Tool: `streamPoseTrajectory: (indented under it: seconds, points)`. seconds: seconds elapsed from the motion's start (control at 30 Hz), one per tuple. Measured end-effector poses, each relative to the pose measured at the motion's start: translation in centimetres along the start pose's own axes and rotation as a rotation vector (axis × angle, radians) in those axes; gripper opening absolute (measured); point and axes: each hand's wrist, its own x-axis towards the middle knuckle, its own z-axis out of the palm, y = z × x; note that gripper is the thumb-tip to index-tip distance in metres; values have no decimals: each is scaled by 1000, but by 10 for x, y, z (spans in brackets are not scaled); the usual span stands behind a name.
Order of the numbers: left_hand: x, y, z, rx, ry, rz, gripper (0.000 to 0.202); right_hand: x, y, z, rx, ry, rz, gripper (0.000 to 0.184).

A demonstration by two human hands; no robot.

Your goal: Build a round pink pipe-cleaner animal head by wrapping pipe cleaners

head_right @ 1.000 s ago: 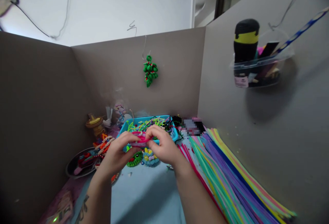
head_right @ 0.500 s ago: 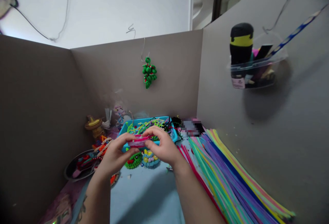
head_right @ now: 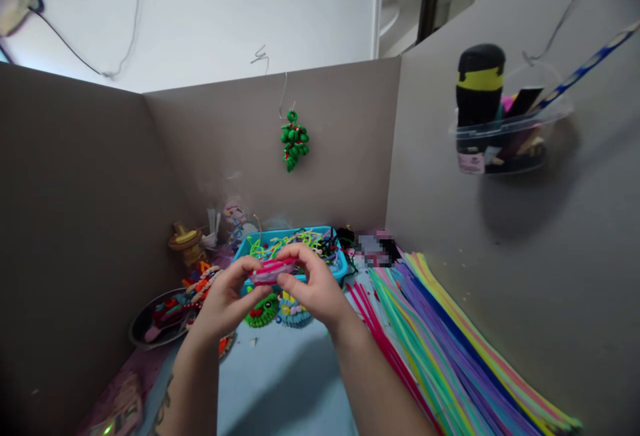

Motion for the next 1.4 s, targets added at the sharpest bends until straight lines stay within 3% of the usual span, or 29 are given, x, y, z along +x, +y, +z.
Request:
streamPoseTrajectory:
  seconds: [0.2,0.47,0.73,1.03,1.4]
  points:
    - [3,5,1,91,13,108,11,1,5,9,237,51,129,17]
    - [4,6,3,99,6,223,17,0,0,12,341,110,196,15]
    - [2,10,2,188,58,351,20,1,-2,14,293,98,65,17]
    - [3,13,-1,146,85,348,19,0,-1,2,152,1,-62,22]
    - [0,13,1,152,20,162,15,1,-4,-5,-130,26,-124,8]
